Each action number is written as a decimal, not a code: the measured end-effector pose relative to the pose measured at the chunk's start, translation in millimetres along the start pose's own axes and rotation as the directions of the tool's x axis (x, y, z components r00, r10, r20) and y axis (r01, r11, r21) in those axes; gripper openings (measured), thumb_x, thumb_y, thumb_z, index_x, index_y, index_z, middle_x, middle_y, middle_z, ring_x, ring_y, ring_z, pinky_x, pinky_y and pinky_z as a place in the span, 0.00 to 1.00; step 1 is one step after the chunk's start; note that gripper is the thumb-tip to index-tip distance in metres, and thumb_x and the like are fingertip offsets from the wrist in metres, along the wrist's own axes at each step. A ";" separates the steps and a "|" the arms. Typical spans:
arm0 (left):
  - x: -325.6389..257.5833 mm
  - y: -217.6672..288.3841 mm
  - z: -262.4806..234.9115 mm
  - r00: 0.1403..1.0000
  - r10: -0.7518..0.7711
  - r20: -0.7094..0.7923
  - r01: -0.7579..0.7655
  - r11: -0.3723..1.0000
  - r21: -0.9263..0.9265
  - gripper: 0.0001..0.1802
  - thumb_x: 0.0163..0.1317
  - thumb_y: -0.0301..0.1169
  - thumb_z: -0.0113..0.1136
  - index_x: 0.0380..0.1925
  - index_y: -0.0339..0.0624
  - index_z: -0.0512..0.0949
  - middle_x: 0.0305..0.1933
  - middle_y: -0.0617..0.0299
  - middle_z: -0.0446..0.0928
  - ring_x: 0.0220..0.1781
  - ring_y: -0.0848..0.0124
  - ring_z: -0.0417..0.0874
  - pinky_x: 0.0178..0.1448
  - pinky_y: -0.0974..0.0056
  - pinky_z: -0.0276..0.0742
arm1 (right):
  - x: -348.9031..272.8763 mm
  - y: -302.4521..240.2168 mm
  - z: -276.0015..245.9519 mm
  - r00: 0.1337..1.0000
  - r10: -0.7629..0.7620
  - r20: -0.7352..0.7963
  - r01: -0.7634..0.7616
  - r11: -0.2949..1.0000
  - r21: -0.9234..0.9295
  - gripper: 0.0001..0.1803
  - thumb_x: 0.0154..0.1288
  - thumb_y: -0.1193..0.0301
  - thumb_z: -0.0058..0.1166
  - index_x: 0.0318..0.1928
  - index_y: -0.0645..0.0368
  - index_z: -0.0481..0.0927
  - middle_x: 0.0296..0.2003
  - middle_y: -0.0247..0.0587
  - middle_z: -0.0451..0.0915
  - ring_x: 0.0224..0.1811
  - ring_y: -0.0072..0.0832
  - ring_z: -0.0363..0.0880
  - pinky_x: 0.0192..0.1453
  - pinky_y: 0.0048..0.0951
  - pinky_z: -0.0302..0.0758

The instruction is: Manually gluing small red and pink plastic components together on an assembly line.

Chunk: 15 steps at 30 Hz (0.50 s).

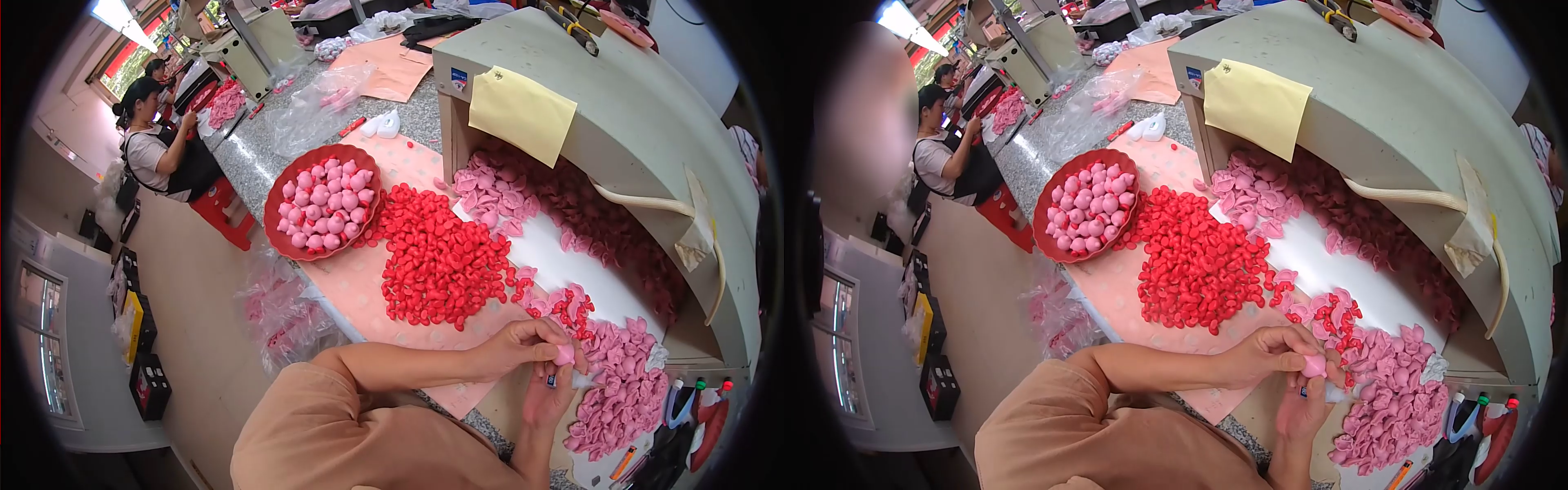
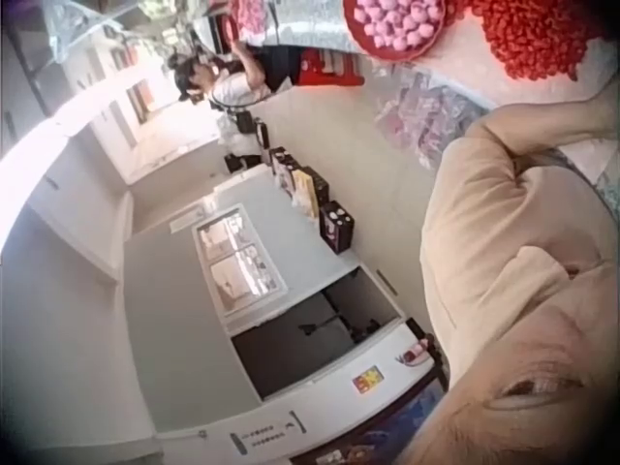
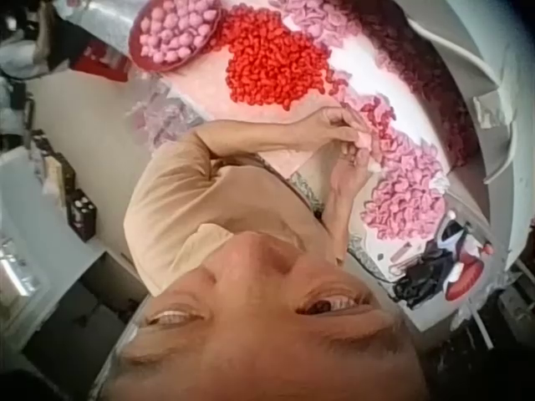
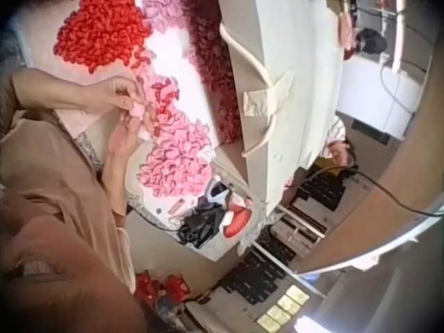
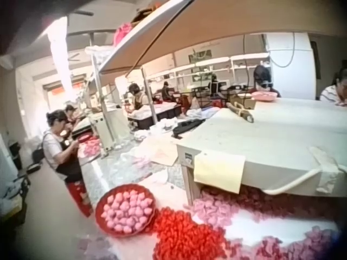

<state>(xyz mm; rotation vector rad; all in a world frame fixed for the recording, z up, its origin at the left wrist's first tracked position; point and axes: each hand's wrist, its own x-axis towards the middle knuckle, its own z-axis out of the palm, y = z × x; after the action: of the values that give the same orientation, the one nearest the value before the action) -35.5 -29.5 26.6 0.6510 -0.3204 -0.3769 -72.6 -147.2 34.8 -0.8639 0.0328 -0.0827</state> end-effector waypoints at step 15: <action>-1.3 2.3 2.0 1.000 -0.003 -0.006 0.003 1.000 0.002 0.05 0.62 0.32 0.54 0.37 0.46 0.75 0.43 0.61 0.73 0.36 0.73 0.77 0.36 0.71 0.76 | -0.8 0.6 -1.4 0.999 -0.016 0.033 0.016 1.000 -0.011 0.21 0.61 0.65 0.53 0.53 0.57 0.66 0.37 0.27 0.69 0.31 0.13 0.63 0.36 0.18 0.63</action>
<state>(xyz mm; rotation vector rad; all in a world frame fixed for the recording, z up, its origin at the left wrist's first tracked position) -36.9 -28.3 29.3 0.6546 -0.3142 -0.3774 -73.4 -147.8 33.3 -0.8767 -0.0048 -0.0829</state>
